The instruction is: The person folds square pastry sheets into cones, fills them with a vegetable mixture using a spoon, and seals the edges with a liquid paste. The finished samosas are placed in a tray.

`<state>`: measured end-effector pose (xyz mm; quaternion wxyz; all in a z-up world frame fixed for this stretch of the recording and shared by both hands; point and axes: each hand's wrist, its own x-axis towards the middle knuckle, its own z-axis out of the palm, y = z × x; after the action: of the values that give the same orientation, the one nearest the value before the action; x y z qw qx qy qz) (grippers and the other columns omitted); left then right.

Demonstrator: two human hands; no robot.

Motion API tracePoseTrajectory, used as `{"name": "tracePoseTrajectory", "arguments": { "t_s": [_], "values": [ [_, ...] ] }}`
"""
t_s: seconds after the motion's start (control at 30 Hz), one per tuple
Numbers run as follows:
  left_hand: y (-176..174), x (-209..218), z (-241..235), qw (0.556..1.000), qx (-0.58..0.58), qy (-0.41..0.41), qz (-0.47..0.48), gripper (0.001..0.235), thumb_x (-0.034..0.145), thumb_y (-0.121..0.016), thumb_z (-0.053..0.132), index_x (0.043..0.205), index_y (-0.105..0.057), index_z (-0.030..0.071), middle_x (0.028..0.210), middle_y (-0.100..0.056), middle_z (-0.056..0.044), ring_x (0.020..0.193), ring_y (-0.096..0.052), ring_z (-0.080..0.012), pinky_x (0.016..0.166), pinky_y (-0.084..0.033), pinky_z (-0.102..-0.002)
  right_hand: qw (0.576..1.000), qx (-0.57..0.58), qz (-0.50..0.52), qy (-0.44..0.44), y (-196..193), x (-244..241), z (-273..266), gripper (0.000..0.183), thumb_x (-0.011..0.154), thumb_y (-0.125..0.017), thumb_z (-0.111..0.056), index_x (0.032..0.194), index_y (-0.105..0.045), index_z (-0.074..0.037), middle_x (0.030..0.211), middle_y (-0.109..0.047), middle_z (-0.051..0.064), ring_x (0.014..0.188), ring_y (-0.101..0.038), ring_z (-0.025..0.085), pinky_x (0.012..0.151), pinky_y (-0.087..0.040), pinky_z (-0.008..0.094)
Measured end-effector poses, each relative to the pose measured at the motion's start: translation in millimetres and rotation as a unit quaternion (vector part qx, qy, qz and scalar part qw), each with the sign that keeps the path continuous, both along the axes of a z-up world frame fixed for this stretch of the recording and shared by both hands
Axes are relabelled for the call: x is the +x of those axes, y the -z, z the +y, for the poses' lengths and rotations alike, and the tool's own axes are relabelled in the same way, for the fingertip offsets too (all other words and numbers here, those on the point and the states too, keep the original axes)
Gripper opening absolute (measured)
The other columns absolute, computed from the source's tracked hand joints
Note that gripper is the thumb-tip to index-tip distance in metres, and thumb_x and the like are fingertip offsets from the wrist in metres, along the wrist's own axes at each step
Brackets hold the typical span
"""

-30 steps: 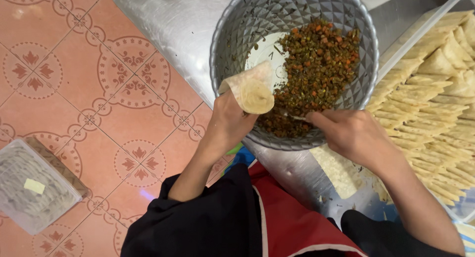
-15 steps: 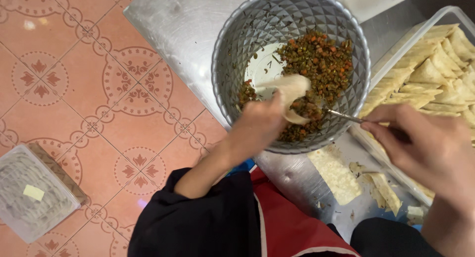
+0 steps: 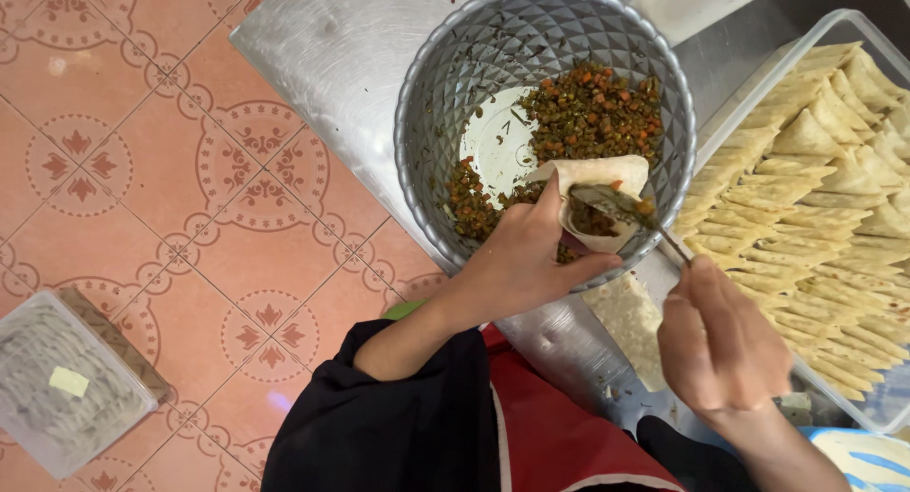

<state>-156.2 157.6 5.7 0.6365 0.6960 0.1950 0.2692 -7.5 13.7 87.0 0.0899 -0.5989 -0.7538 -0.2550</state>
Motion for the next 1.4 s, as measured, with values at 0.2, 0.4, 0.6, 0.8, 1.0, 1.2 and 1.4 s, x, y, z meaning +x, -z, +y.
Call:
{"name": "tracePoseTrajectory", "arguments": {
  "t_s": [0.2, 0.4, 0.6, 0.8, 1.0, 1.2, 1.4],
  "values": [
    [2.3, 2.5, -6.9, 0.993, -0.035, -0.104, -0.043, 0.058, 0.091, -0.082, 0.024, 0.129, -0.052, -0.008, 0.116, -0.077, -0.016, 0.104, -0.080, -0.0238, 0.090, -0.065, -0.034, 1.000, 0.002, 0.020, 0.007, 22.1, 8.4, -21.3, 0.023, 0.079, -0.073, 0.018, 0.093, -0.058, 0.007, 0.107, -0.071, 0.032, 0.086, -0.077, 0.042, 0.062, -0.062, 0.041],
    [22.2, -4.7, -5.0, 0.981, 0.107, -0.164, -0.008, 0.049, 0.089, -0.077, 0.007, 0.126, -0.051, -0.010, 0.108, -0.073, -0.021, 0.097, -0.076, -0.0331, 0.083, -0.062, -0.036, 0.928, 0.008, 0.368, 0.051, 20.8, 37.9, -27.4, 0.022, 0.099, -0.067, 0.010, 0.115, -0.053, 0.005, 0.105, -0.070, 0.024, 0.093, -0.073, 0.033, 0.067, -0.060, 0.039],
    [49.6, -10.9, -9.4, 0.961, 0.233, -0.141, 0.053, 0.034, 0.083, -0.076, 0.000, 0.107, -0.053, -0.006, 0.091, -0.067, -0.020, 0.084, -0.072, -0.0376, 0.076, -0.059, -0.043, 0.747, -0.223, 0.617, 0.105, 14.4, 67.1, -1.9, 0.040, 0.093, -0.065, 0.010, 0.121, -0.040, -0.004, 0.098, -0.074, 0.020, 0.078, -0.075, 0.020, 0.057, -0.058, 0.028],
    [52.2, -18.5, -3.8, 0.973, 0.140, -0.179, -0.022, 0.044, 0.087, -0.077, 0.003, 0.122, -0.053, -0.009, 0.104, -0.074, -0.020, 0.091, -0.077, -0.0333, 0.078, -0.061, -0.038, 0.663, -0.336, 0.647, 0.171, 20.6, 90.9, 13.9, 0.049, 0.085, -0.063, 0.012, 0.126, -0.045, -0.009, 0.101, -0.078, 0.023, 0.076, -0.073, 0.020, 0.055, -0.058, 0.030],
    [40.4, -21.7, -1.3, 0.970, 0.108, -0.210, -0.056, 0.047, 0.093, -0.078, 0.006, 0.128, -0.051, -0.008, 0.113, -0.075, -0.017, 0.103, -0.078, -0.0309, 0.086, -0.063, -0.036, 0.781, -0.337, 0.477, 0.222, 24.2, 81.3, 18.1, 0.043, 0.089, -0.069, 0.000, 0.127, -0.052, -0.008, 0.102, -0.078, 0.014, 0.083, -0.076, 0.015, 0.061, -0.059, 0.029],
    [30.7, -15.8, -17.1, 0.975, 0.124, -0.180, -0.029, 0.047, 0.091, -0.081, 0.011, 0.127, -0.056, -0.004, 0.113, -0.075, -0.016, 0.103, -0.077, -0.0300, 0.087, -0.062, -0.037, 0.926, -0.265, 0.249, 0.103, 47.0, 50.8, 15.4, 0.023, 0.088, -0.077, -0.015, 0.109, -0.070, -0.009, 0.112, -0.075, 0.011, 0.101, -0.068, 0.023, 0.085, -0.053, 0.038],
    [17.1, 8.3, -40.6, 0.998, -0.002, -0.057, -0.024, 0.054, 0.088, -0.081, 0.019, 0.127, -0.052, -0.004, 0.111, -0.075, -0.016, 0.102, -0.077, -0.0283, 0.085, -0.061, -0.036, 0.642, -0.112, 0.758, 0.021, 73.3, 13.6, -8.5, 0.042, 0.097, -0.071, -0.007, 0.136, -0.061, 0.003, 0.133, -0.066, 0.014, 0.124, -0.063, 0.020, 0.109, -0.052, 0.035]
  ]
}}
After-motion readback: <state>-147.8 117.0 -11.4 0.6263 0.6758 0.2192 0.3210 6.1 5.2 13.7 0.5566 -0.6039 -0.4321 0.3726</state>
